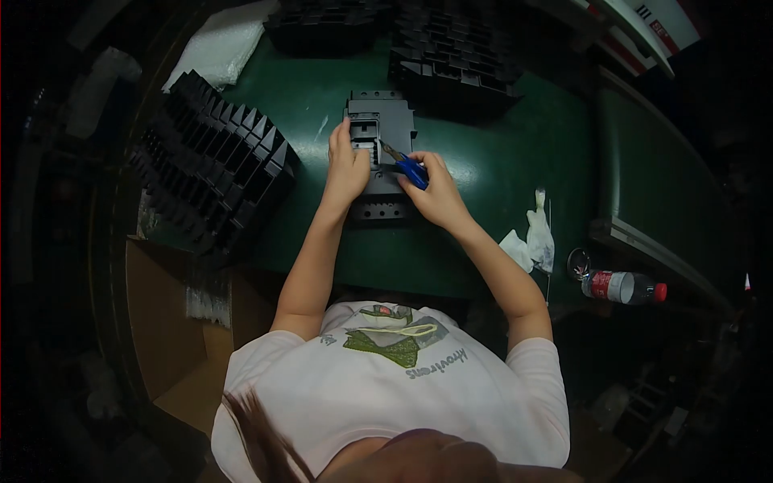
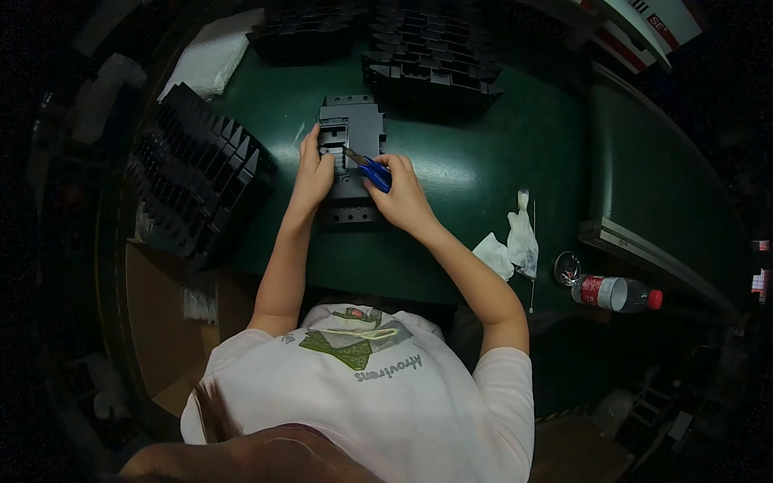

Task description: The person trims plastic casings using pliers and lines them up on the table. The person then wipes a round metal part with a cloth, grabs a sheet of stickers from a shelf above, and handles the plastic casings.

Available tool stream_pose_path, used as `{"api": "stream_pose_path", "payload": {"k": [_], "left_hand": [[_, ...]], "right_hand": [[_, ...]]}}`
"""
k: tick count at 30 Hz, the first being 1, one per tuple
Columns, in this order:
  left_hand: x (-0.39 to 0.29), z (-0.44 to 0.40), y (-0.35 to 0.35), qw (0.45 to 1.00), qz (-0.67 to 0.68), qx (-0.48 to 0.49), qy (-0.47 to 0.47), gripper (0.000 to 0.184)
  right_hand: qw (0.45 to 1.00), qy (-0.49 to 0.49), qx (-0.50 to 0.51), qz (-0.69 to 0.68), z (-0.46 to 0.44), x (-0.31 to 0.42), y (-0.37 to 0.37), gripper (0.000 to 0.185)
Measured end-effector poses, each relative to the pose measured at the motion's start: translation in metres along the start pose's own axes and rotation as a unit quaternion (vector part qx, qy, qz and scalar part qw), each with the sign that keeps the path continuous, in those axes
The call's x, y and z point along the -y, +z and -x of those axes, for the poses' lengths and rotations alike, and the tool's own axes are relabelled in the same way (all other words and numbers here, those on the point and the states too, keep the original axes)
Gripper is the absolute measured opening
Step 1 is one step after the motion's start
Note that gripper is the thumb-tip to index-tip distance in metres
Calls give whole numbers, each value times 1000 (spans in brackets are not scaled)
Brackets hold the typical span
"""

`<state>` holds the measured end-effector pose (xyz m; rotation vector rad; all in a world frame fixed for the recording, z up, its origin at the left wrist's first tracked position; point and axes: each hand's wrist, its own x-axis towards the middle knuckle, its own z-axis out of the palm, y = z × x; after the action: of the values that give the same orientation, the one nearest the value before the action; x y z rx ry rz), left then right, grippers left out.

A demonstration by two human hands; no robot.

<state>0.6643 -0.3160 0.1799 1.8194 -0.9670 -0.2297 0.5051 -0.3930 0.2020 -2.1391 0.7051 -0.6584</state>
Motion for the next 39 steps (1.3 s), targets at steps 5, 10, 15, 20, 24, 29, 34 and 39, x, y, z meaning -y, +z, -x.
{"api": "stream_pose_path", "payload": {"k": [5, 10, 15, 20, 24, 29, 34, 39], "left_hand": [[29, -5, 14, 999, 32, -7, -26, 59], [2, -12, -11, 996, 42, -38, -62, 57], [-32, -6, -23, 957, -220, -148, 118, 47], [-44, 4, -10, 943, -244, -92, 206, 38], [-50, 7, -12, 959, -181, -83, 204, 34], [-63, 21, 2, 973, -8, 45, 225, 31], [-55, 31, 15, 973, 95, 144, 151, 34], [-39, 35, 31, 929, 248, 237, -138, 58]], "right_hand": [[997, 71, -5, -15, -15, 2, 6, 41], [985, 132, 23, -109, -40, -5, 23, 44], [993, 71, 0, -90, -68, 10, 50, 45], [998, 3, -42, -55, -85, 12, 48, 39], [966, -119, -186, 135, -92, -5, -24, 42], [905, -128, -194, 356, -95, -45, -101, 47], [901, -162, -93, 391, -72, -40, -108, 45], [973, -64, -157, 158, -33, -23, -100, 32]]}}
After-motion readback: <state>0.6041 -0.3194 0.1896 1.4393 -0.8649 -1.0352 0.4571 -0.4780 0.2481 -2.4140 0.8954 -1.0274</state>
